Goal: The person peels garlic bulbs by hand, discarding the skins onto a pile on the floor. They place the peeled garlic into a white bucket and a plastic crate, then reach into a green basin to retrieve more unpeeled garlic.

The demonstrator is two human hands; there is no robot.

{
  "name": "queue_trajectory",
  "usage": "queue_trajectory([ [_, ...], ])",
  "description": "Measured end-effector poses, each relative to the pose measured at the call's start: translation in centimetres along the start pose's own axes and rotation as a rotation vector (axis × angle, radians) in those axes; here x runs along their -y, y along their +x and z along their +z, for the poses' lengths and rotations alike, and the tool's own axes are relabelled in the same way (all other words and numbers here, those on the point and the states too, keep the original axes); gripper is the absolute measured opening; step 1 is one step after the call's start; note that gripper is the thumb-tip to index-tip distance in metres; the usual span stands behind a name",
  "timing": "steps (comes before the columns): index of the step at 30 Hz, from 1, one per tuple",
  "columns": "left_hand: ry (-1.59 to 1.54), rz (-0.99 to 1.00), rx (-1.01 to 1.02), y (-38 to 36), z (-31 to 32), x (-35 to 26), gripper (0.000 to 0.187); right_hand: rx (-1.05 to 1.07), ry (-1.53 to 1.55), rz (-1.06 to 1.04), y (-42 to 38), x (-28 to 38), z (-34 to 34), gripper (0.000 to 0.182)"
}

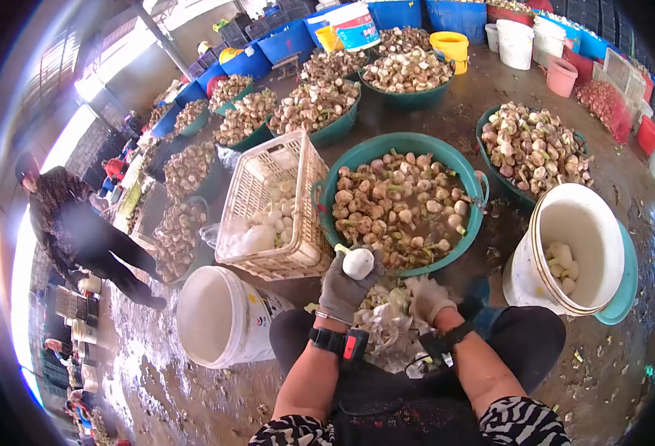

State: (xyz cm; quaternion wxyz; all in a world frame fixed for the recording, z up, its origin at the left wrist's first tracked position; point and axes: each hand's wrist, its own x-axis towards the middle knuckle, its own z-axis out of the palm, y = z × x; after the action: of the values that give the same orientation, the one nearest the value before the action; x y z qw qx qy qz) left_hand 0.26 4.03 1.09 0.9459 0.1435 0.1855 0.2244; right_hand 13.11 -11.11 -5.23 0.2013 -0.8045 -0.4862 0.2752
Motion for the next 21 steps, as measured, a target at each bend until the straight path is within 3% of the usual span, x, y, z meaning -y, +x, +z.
queue_trajectory([
  [2,0.025,-0.004,-0.053,0.5,-0.5,0.2,0.041,-0.157,0.307,-0.051,0.4,1.9,-2.7,0.043],
  [5,0.297,0.069,-0.135,2.1,0.2,1.3,0.035,-0.032,1.34,-0.223,3.1,4.1,-1.8,0.039],
  [7,0.559,0.142,-0.197,3.0,1.0,2.1,0.03,0.018,1.606,-0.174,4.2,4.6,-1.5,0.038],
  [9,0.707,0.224,-0.1,5.0,-0.1,1.1,0.029,0.055,2.005,-0.148,5.3,4.1,-2.6,0.044],
  [11,0.915,0.22,-0.248,5.2,0.9,-1.5,0.028,-0.203,1.979,-0.207,5.4,1.6,-6.8,0.05],
  [13,0.797,0.168,-0.383,5.3,2.1,-3.4,0.025,-0.275,2.103,-0.552,4.5,-1.0,-11.9,0.054],
  [15,0.796,0.155,-0.405,6.6,1.2,-3.8,0.022,-0.522,2.011,-0.727,3.7,-0.9,-15.2,0.056],
  [16,0.795,0.147,-0.36,7.1,1.1,-3.6,0.021,-0.662,1.884,-0.471,4.9,-2.9,-15.0,0.055],
  [17,0.798,0.145,-0.317,7.5,1.2,-3.6,0.021,-0.737,1.675,-0.047,6.9,-3.8,-15.0,0.055],
  [19,0.866,0.114,-0.221,8.0,2.3,-2.9,0.021,-0.704,0.615,0.047,12.8,-11.9,-10.0,0.045],
  [21,0.939,0.084,-0.149,8.0,2.5,-2.8,0.022,-0.273,-0.387,0.55,14.2,-9.1,-10.5,0.031],
])
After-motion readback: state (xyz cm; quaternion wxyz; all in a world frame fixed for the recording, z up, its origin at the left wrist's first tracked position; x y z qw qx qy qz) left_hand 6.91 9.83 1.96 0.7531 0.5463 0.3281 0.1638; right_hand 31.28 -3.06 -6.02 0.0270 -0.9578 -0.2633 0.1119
